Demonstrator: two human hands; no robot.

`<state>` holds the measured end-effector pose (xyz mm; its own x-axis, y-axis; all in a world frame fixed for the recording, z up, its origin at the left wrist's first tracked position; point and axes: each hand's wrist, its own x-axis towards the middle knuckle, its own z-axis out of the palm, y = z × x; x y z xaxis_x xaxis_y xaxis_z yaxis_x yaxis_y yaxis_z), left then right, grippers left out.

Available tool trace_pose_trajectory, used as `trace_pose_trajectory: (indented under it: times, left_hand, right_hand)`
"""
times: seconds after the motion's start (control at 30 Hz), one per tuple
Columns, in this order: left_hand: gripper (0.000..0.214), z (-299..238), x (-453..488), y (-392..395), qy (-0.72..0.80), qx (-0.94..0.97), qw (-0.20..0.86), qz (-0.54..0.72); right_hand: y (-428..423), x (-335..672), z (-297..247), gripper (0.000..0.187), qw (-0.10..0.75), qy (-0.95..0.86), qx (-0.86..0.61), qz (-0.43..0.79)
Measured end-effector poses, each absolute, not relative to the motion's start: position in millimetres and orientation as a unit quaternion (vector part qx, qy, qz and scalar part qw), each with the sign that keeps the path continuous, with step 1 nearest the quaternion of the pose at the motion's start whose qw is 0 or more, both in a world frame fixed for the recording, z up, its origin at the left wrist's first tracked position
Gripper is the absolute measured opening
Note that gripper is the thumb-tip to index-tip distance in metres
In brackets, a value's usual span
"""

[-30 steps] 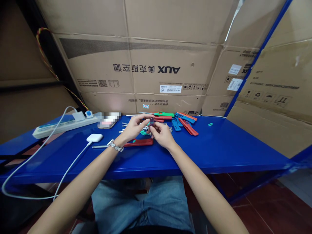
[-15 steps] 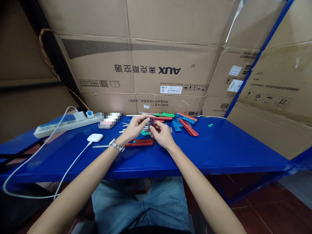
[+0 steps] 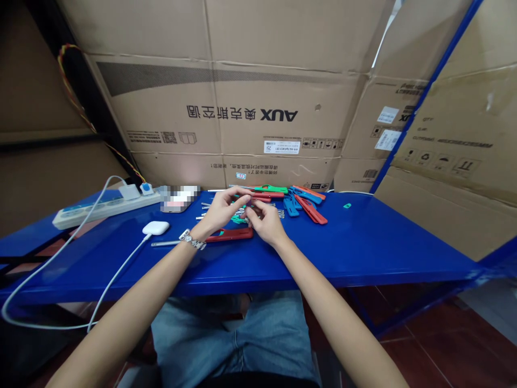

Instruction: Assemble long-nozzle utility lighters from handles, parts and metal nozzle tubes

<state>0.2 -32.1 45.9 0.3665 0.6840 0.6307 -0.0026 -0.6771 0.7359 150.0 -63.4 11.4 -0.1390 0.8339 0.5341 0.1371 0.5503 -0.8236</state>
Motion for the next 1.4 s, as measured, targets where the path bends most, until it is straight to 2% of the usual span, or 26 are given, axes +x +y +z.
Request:
trace_pose_trajectory:
  times: [0.2, 0.43, 0.67, 0.8, 1.0, 1.1, 1.23, 1.4]
  left_hand:
    - [0.036, 44.7, 7.2, -33.4, 0.269, 0.718, 0.302, 0.566]
    - [0.042, 43.8, 3.2, -37.1, 0.225, 0.758, 0.357, 0.497]
    - [0.027, 44.2, 1.1, -33.2, 0.248, 0.752, 0.285, 0.540]
    - [0.027, 43.3, 0.9, -34.9, 0.274, 0.741, 0.262, 0.555]
    - [0.028, 42.8, -2.3, -37.0, 0.232, 0.780, 0.254, 0.522]
    - [0.026, 42.1, -1.7, -36.9, 0.232, 0.774, 0.263, 0.527]
    - [0.028, 40.8, 0.0, -37.8, 0.263, 0.745, 0.290, 0.539]
    - [0.031, 40.9, -1.4, -38.9, 0.235, 0.756, 0.310, 0.527]
  right_hand:
    - [-58.2, 146.3, 8.1, 0.041, 0.586, -0.634, -0.367, 0.345]
    - [-58.7, 152.2, 6.6, 0.034, 0.559, -0.688, -0.358, 0.294]
    - [-60.5, 148.1, 3.3, 0.030, 0.573, -0.679, -0.375, 0.264]
    - [-61.0, 146.3, 3.5, 0.030, 0.590, -0.661, -0.368, 0.283]
    - [-68.5, 150.9, 7.4, 0.021, 0.558, -0.705, -0.363, 0.245]
    - [-69.4, 149.7, 7.5, 0.020, 0.564, -0.701, -0.372, 0.229]
    - [-66.3, 146.9, 4.8, 0.028, 0.594, -0.664, -0.379, 0.249]
    - [-67.0, 149.8, 4.3, 0.025, 0.572, -0.687, -0.363, 0.264]
